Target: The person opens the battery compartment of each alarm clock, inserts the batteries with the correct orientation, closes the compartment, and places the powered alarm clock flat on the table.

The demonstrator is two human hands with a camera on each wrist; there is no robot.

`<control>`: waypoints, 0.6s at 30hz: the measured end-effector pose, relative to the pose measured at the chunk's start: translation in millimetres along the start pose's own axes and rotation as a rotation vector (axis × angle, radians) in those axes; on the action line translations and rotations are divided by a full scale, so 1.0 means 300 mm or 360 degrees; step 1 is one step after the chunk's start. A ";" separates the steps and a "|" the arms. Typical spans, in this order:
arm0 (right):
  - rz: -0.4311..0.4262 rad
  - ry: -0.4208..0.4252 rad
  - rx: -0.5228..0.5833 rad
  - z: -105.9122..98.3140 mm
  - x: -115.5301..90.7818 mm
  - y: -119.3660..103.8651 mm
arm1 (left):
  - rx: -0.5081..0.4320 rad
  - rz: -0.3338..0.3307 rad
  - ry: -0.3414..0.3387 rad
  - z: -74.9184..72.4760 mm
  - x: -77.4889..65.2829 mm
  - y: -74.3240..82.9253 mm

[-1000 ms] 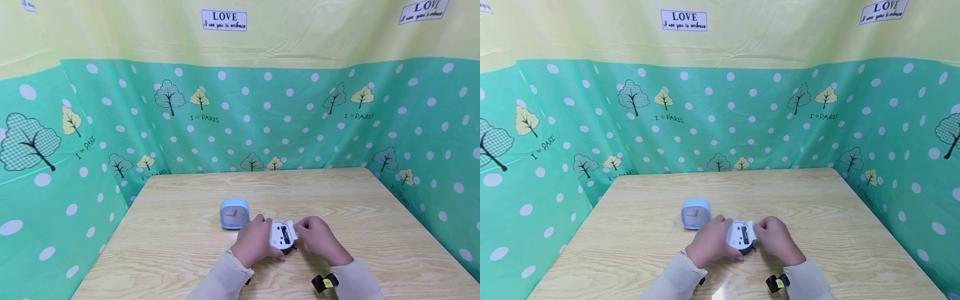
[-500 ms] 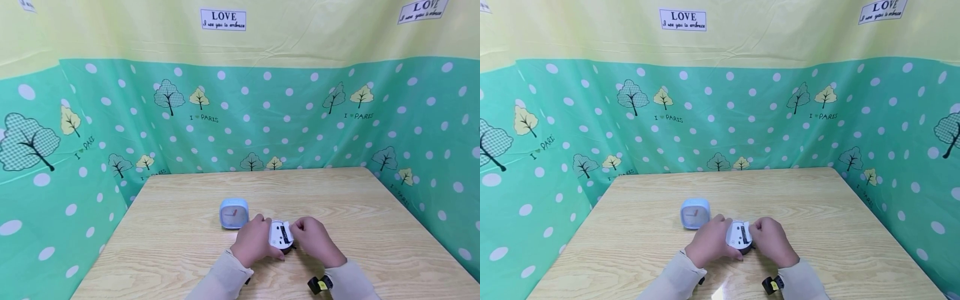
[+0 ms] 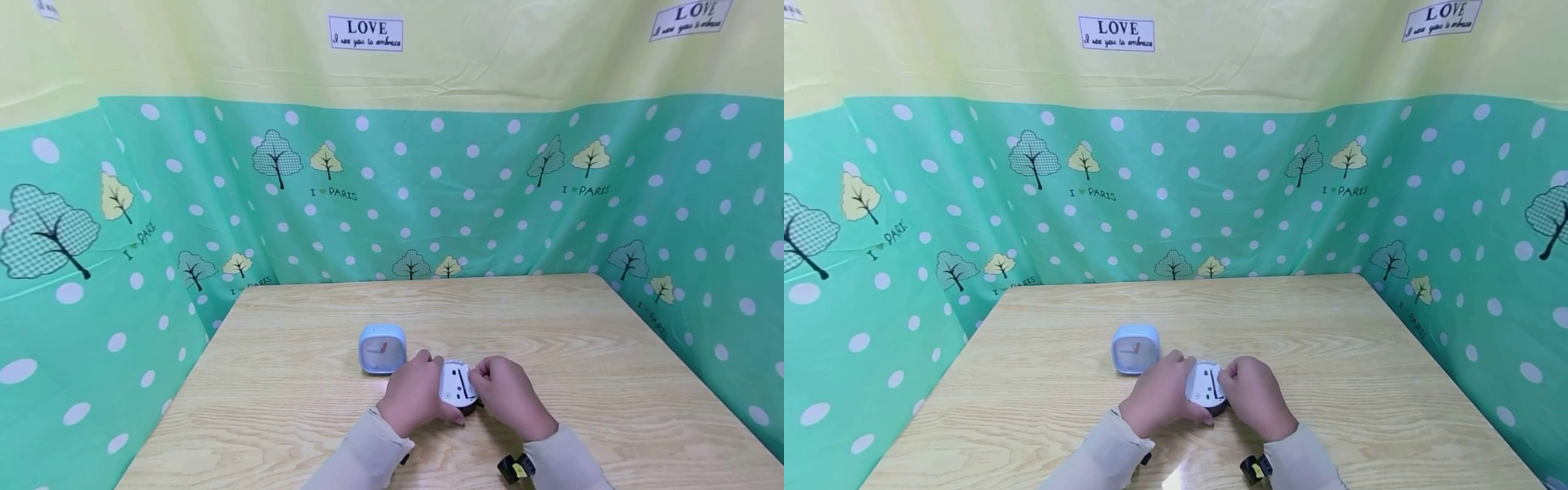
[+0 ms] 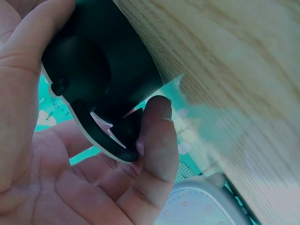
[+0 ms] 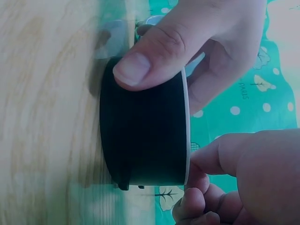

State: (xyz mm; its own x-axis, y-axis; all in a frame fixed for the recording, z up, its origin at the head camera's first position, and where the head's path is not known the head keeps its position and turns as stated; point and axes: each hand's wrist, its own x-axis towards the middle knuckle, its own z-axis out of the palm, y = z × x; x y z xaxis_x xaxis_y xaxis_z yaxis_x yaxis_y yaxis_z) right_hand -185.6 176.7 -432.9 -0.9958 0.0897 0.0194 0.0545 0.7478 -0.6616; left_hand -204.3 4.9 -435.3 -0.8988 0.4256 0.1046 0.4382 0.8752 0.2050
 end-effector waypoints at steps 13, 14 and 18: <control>-0.0084 0.0048 -0.0102 0.006 0.001 -0.005 | 0.0014 0.0004 0.0000 0.000 -0.002 -0.001; -0.0093 0.0054 -0.0107 0.006 0.001 -0.004 | 0.0016 0.0006 0.0000 0.001 -0.001 -0.002; -0.0116 0.0082 -0.0135 0.006 0.000 0.000 | 0.0015 0.0011 -0.0002 -0.002 -0.001 -0.001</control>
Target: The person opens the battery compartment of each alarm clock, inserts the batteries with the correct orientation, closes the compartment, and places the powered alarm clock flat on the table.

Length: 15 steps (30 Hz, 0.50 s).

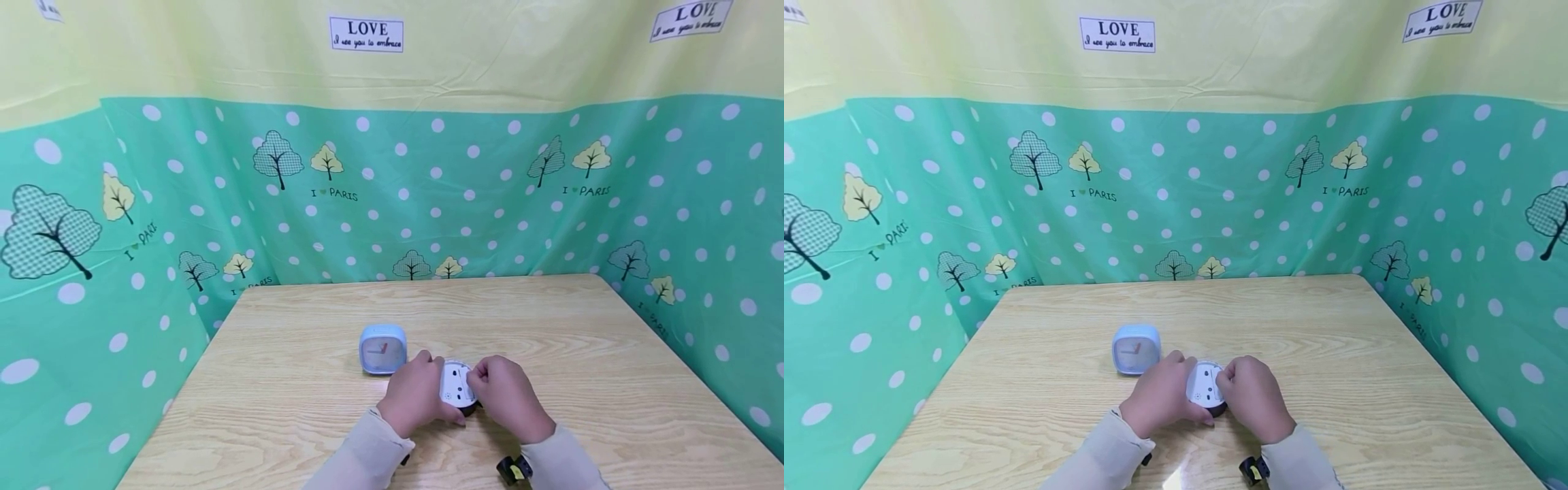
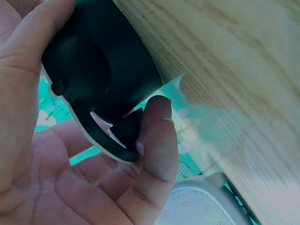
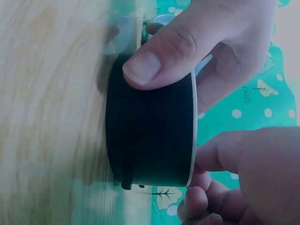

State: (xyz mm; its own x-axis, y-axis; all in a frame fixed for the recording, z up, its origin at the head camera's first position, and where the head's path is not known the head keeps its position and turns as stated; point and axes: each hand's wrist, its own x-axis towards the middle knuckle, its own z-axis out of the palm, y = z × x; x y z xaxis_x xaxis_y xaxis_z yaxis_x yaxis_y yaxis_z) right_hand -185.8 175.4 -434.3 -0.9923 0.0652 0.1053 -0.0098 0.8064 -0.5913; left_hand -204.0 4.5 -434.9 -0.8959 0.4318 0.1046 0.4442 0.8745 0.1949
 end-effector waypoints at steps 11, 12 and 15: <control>-0.0061 0.0078 -0.0213 -0.006 -0.019 -0.034 | -0.0029 -0.0018 -0.0027 -0.005 0.002 0.007; -0.0078 0.0093 -0.0232 -0.006 -0.021 -0.036 | -0.0031 -0.0019 -0.0028 -0.005 0.001 0.007; -0.0094 0.0104 -0.0220 -0.002 -0.022 -0.037 | -0.0033 -0.0024 -0.0023 -0.007 0.000 0.005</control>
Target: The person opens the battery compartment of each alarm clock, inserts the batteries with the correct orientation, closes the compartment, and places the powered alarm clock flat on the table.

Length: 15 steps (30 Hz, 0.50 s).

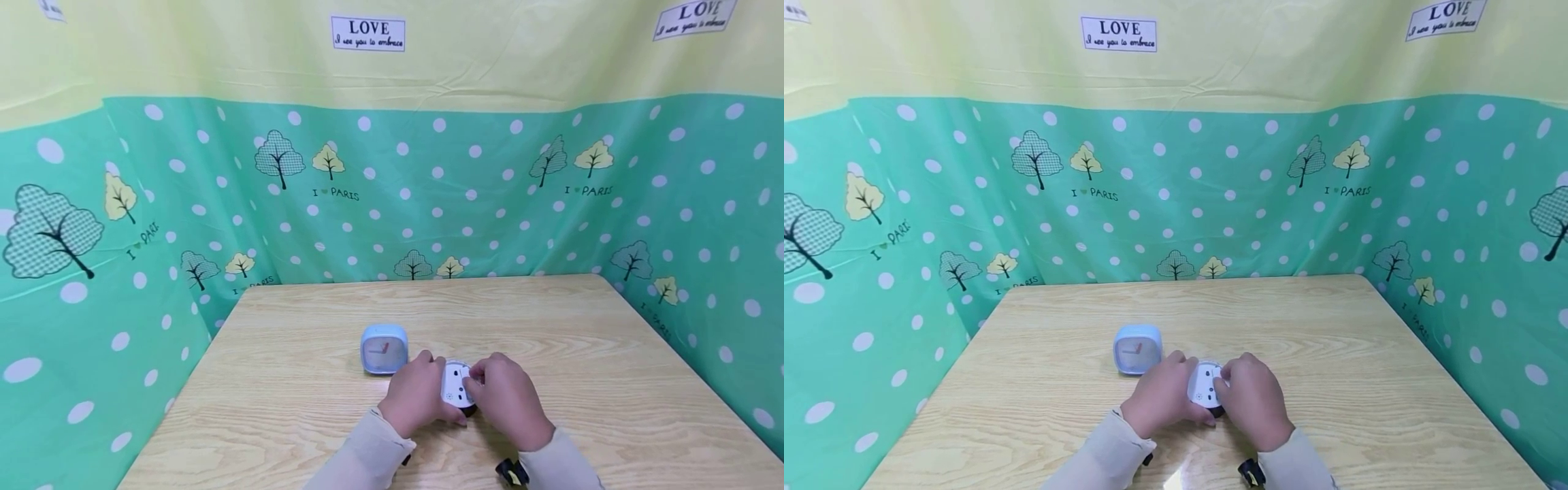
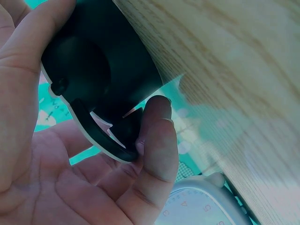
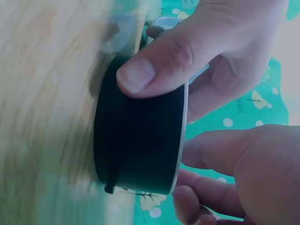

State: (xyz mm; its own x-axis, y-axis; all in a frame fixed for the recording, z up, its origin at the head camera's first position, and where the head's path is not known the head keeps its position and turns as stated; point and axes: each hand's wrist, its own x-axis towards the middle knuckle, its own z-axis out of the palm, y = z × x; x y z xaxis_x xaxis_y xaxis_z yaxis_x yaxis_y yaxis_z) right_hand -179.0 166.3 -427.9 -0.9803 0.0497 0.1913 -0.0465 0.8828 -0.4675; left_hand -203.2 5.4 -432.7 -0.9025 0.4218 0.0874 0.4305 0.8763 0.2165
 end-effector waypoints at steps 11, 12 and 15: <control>0.0030 0.0060 0.0208 0.008 0.002 -0.010 | 0.0009 -0.0008 0.0004 -0.007 -0.006 -0.001; 0.0033 0.0068 0.0214 0.008 0.001 -0.010 | 0.0009 -0.0009 0.0003 -0.007 -0.006 0.000; 0.0036 0.0102 0.0235 0.006 -0.001 -0.009 | 0.0013 -0.0006 0.0001 -0.009 -0.006 0.000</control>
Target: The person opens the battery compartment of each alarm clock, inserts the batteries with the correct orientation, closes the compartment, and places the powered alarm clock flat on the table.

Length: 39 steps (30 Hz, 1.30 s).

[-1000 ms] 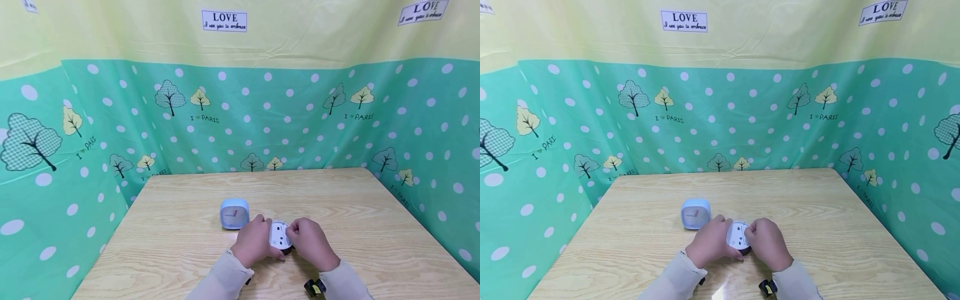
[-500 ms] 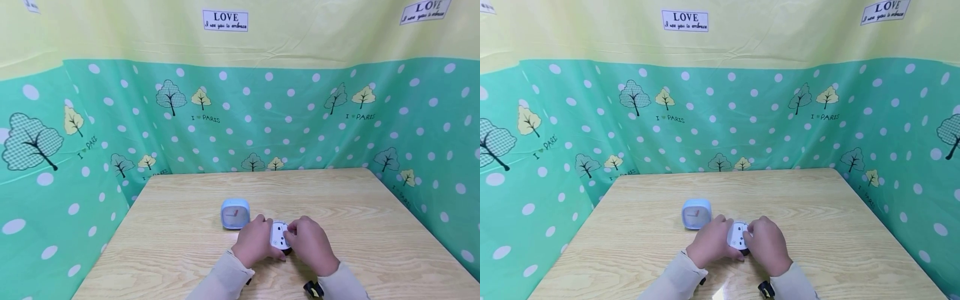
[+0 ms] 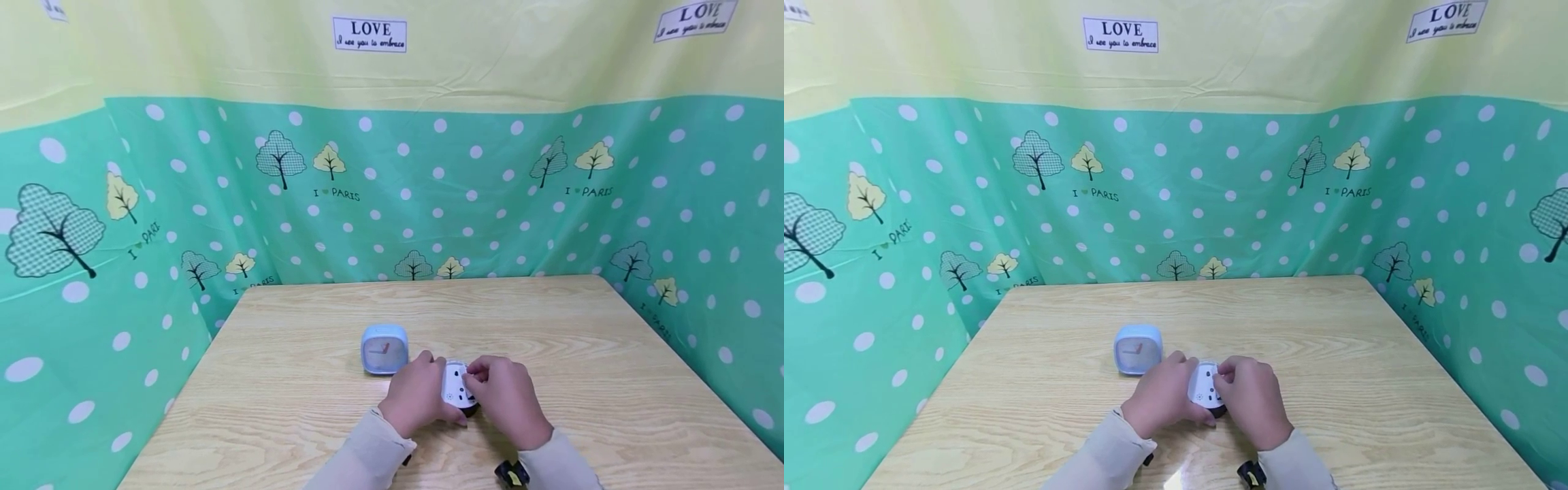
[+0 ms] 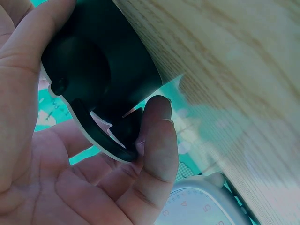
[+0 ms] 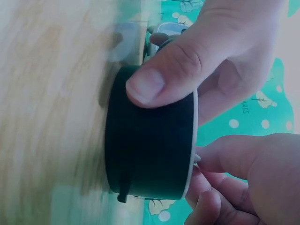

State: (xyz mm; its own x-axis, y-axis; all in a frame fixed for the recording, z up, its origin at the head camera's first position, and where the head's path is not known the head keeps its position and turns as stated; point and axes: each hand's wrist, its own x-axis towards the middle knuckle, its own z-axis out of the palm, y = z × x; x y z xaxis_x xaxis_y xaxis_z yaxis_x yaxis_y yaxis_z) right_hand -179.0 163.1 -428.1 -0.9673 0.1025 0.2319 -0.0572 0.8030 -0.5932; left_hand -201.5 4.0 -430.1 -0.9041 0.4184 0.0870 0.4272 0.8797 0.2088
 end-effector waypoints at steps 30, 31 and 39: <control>-0.0012 0.0012 -0.0003 -0.001 0.002 0.013 | -0.0006 0.0009 0.0006 0.007 0.006 0.000; -0.0007 0.0007 -0.0002 -0.001 0.002 0.013 | -0.0005 0.0010 0.0008 0.008 0.006 0.000; 0.0047 -0.0076 -0.0046 -0.008 0.006 0.016 | 0.0013 0.0018 0.0012 0.007 0.005 0.000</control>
State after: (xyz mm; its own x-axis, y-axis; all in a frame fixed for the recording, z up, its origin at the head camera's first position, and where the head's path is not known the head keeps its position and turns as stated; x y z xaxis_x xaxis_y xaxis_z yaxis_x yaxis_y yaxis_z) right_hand -180.3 168.6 -428.7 -0.9792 0.0990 0.1771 -0.0216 0.8168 -0.5765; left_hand -202.8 4.9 -432.1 -0.8992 0.4267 0.0969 0.4376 0.8768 0.1995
